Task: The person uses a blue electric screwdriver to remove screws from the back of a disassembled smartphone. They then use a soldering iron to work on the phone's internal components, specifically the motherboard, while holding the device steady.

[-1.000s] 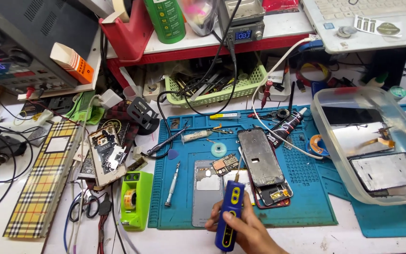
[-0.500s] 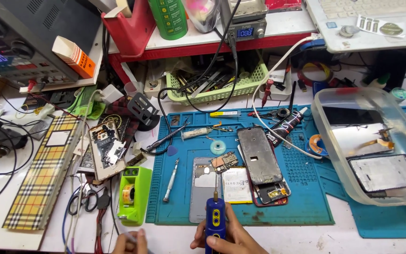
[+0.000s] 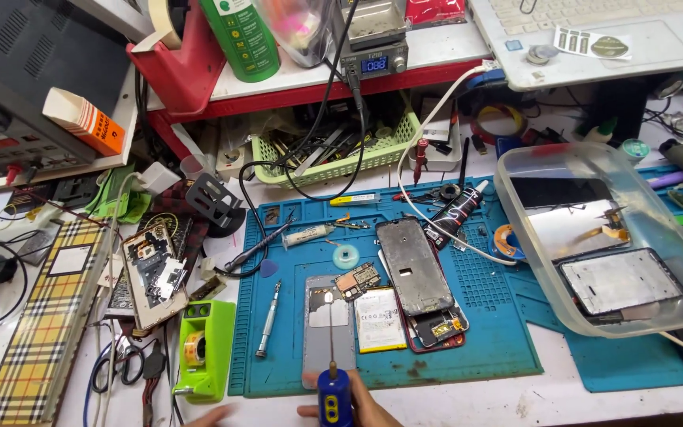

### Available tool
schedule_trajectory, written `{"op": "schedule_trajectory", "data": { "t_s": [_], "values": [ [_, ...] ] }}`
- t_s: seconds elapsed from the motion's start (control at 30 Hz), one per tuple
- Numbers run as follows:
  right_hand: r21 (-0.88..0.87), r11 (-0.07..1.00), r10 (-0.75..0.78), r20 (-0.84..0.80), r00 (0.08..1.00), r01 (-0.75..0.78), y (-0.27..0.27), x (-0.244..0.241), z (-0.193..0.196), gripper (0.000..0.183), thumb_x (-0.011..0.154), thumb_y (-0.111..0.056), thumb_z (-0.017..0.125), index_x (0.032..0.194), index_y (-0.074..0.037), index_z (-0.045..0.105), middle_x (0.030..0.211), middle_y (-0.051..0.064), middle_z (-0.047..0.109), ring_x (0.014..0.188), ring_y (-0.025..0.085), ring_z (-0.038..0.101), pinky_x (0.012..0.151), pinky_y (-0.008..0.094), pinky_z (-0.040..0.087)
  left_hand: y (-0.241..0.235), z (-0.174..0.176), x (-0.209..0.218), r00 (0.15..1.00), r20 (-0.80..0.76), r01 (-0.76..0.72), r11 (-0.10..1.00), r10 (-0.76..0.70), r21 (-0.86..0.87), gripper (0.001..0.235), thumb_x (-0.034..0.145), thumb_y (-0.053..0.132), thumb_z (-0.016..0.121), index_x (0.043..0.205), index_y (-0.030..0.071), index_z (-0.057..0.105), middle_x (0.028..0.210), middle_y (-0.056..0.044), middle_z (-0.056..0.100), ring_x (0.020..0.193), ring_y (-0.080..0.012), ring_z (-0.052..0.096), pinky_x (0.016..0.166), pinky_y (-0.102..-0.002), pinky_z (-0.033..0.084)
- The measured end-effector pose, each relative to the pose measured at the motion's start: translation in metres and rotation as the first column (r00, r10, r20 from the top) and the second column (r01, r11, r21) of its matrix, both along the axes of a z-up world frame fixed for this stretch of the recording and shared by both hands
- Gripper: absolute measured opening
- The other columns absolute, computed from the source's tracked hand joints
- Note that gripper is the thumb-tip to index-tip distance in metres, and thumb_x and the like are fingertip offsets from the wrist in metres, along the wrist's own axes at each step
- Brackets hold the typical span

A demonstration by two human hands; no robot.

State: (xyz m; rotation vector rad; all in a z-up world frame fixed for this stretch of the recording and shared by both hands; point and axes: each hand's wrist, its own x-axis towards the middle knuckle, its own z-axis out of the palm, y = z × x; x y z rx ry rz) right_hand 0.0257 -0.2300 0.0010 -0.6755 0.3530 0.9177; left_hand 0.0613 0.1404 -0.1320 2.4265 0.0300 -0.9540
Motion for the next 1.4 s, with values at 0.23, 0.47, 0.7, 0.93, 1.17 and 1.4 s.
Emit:
{"op": "schedule_trajectory", "data": {
  "t_s": [0.23,0.47,0.7,0.93,1.17,1.4],
  "values": [
    [-0.478,0.857,0.122,0.552,0.825,0.193,-0.037,-0.004,0.133,0.077,0.09,-0.064,0.045,0.161,-0.035,0.033,0.164,-0.003,0.046,0.141,0.019,0.061,0.117,0.032,0.044,-0.26,0.277,-0.023,0.918,0.281,-0.192,0.934,0.279,-0.301,0.041,0.079,0.066,0.071,0.101,0.031,0.073,0.081,0.009,0.068,0.077,-0.0067,0.067,0.07,-0.02,0.053],
    [-0.693,0.491,0.49,0.721,0.49,0.528,-0.139,0.041,0.177,0.048,0.092,-0.024,0.069,0.137,-0.023,0.054,0.121,0.009,0.075,0.104,0.019,0.079,0.076,0.033,0.079,-0.278,0.314,0.037,0.89,-0.012,-0.338,0.641,0.456,-0.689,0.055,0.091,0.055,0.041,0.105,0.007,0.066,0.07,-0.009,0.065,0.06,-0.0207,0.061,0.059,-0.033,0.052],
    [-0.849,-0.141,0.737,0.254,0.627,0.509,-0.15,0.096,0.166,0.092,0.084,-0.072,0.065,0.151,-0.017,0.034,0.146,0.011,0.052,0.118,0.042,0.061,0.089,0.058,0.052,-0.288,0.325,0.097,0.981,-0.145,-0.191,0.572,0.125,-0.798,0.056,0.102,0.048,0.039,0.11,-0.001,0.066,0.073,-0.012,0.062,0.056,-0.0189,0.058,0.053,-0.03,0.049],
    [-0.926,-0.083,0.682,0.217,0.698,0.369,-0.164,0.111,0.169,0.105,0.078,-0.068,0.081,0.155,-0.02,0.028,0.15,0.008,0.053,0.129,0.032,0.059,0.1,0.05,0.053,-0.285,0.311,0.123,0.986,-0.135,-0.168,0.63,0.1,-0.758,0.042,0.103,0.037,0.046,0.117,0.001,0.064,0.069,-0.017,0.062,0.041,-0.0218,0.056,0.042,-0.03,0.044],
    [-0.909,0.015,0.607,0.339,0.719,0.416,-0.176,0.116,0.15,0.046,0.085,-0.056,0.075,0.115,-0.026,0.056,0.122,-0.008,0.061,0.11,0.013,0.065,0.08,0.038,0.057,-0.267,0.289,0.132,0.956,-0.291,-0.264,0.482,0.018,-0.836,0.05,0.098,0.029,0.045,0.136,0.0,0.06,0.071,-0.014,0.053,0.044,-0.0205,0.053,0.044,-0.031,0.045],
    [-0.426,0.78,-0.144,0.592,0.793,0.459,-0.187,0.12,0.121,0.024,0.089,-0.024,0.074,0.092,-0.009,0.057,0.095,0.011,0.068,0.086,0.022,0.065,0.072,0.032,0.047,-0.277,0.291,0.128,0.903,-0.408,-0.415,0.521,0.136,-0.746,0.056,0.09,0.029,0.058,0.133,-0.004,0.068,0.078,-0.023,0.063,0.049,-0.026,0.056,0.047,-0.033,0.046]
  ]
}}
